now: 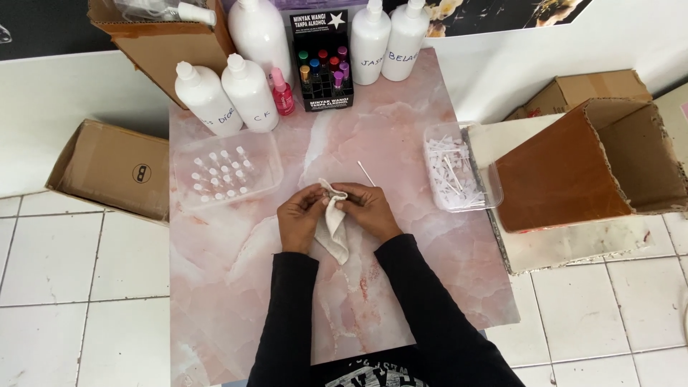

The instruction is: Cleaning a small perfume tester vial or component using a cotton swab and a cloth on a table.

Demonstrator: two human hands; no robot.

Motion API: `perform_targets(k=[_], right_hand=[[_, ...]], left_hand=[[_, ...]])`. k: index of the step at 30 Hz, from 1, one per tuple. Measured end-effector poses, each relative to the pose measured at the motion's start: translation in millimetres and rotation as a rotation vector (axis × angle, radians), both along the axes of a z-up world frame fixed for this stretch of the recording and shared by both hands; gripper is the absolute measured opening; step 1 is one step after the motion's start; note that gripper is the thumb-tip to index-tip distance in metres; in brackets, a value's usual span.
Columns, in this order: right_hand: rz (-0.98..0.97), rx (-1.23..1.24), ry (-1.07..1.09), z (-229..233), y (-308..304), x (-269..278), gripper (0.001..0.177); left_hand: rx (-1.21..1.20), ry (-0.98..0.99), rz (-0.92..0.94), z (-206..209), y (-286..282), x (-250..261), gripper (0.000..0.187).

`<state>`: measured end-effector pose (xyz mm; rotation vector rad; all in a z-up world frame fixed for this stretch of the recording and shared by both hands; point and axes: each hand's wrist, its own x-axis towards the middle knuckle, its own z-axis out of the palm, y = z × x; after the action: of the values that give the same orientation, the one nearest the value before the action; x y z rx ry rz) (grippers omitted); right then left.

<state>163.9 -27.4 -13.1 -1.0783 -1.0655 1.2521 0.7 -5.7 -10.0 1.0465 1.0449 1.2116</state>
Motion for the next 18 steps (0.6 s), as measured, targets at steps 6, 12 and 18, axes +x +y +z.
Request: perform_targets(k=[6, 12, 18], right_hand=[[-0.123, 0.099, -0.048, -7, -5, -13, 0.038], [-0.185, 0.191, -0.158, -21, -4, -16, 0.033], [-0.174, 0.142, -0.264, 4, -6, -21, 0.010]], left_hand=[[-0.061, 0.003, -0.020, 14, -2, 2, 0.029], [-0.014, -0.023, -0.032, -6, -2, 3, 0.034], [0.091, 0.010, -0.055, 4, -1, -2, 0.031]])
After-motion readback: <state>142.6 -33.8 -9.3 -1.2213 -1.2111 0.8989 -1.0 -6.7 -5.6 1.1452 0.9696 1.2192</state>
